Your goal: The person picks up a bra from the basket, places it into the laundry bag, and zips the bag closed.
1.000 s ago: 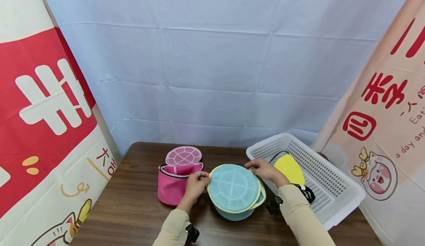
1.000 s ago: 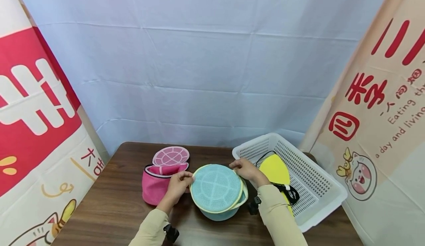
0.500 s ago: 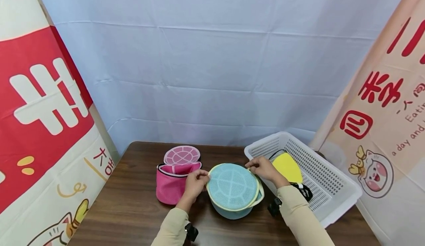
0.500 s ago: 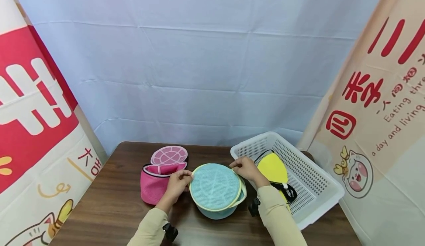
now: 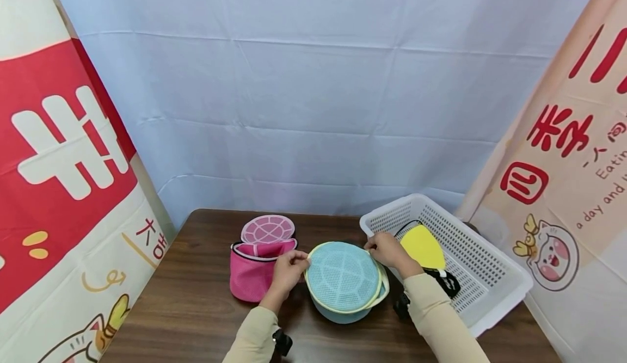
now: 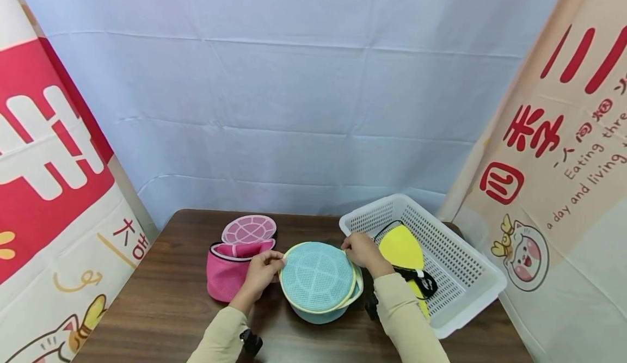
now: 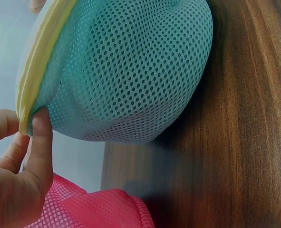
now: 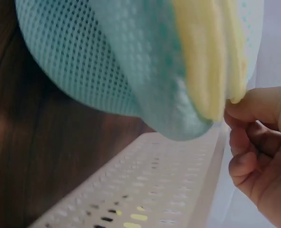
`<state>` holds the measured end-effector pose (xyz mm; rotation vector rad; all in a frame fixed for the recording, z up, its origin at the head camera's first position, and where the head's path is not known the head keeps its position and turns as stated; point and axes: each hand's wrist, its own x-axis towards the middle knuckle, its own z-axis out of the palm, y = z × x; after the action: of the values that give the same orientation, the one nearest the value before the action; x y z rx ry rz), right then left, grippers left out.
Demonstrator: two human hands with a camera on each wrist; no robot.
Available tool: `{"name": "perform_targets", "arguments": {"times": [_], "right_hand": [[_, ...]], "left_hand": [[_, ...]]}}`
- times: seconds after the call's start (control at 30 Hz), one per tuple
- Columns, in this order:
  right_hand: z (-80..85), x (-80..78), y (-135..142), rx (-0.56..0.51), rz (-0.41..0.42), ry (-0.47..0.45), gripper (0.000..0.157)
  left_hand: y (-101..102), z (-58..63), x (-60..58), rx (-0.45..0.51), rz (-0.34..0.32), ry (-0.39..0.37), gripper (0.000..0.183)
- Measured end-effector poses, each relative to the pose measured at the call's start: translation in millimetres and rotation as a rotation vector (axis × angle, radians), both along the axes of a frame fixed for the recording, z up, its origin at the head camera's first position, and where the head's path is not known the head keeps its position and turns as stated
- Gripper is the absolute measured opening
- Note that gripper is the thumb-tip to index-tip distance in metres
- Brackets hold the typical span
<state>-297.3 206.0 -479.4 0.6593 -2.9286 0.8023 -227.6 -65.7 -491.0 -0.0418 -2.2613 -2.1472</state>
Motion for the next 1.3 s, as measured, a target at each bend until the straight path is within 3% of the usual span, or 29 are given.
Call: {"name": "perform_targets", "arguments": {"times": [0.13,0.3,0.43,0.53,0.73,0.87,1.0,1.1,1.3], "right_hand": [[-2.8,-1.0,3.4,-0.146,-0.077,-0.084,0.014],[-1.6,-1.0,2.7,-0.431,-0.214,-0.348,0.019],[1.9,-1.0,0.6,-0.509,-0.256,-0.415,0.023],[2.6,-1.6,1.8,-0.432,-0.213,-0.374,0.019],[-2.4,-3.0,7.8,-0.155,-0.073,-0.082,0.012],[-6.0,-3.4,10.3,-0.148,-0.058,-0.003,0.011],[-7.8,-1.8,11.0,-0.161,-0.063,0.017,0.010],[-7.5,1.1,10.0,-0.152,-0.055,0.036,0.009],[-8.6,7.1,6.8,-0.105,-0.030,0.150,0.006]], "left_hand": [[-1.0,-3.1,-0.6,-0.014,0.013,-0.007,0.017],[-2.0,2.2,1.0,-0.040,0.004,-0.010,0.018],[-3.4,-13.9,-9.9,-0.022,-0.010,-0.004,0.018],[-4.5,-27.9,-17.2,-0.017,-0.008,0.000,0.017],[-4.7,-37.3,-19.5,-0.022,0.009,-0.015,0.018],[-5.0,-35.7,-19.0,-0.017,0.016,-0.019,0.018],[-5.2,-34.1,-18.6,-0.037,0.026,-0.028,0.018],[-4.3,-30.6,-15.8,-0.184,0.066,0.050,0.014],[3.7,-13.4,-6.7,-0.697,0.219,0.280,0.009]]}}
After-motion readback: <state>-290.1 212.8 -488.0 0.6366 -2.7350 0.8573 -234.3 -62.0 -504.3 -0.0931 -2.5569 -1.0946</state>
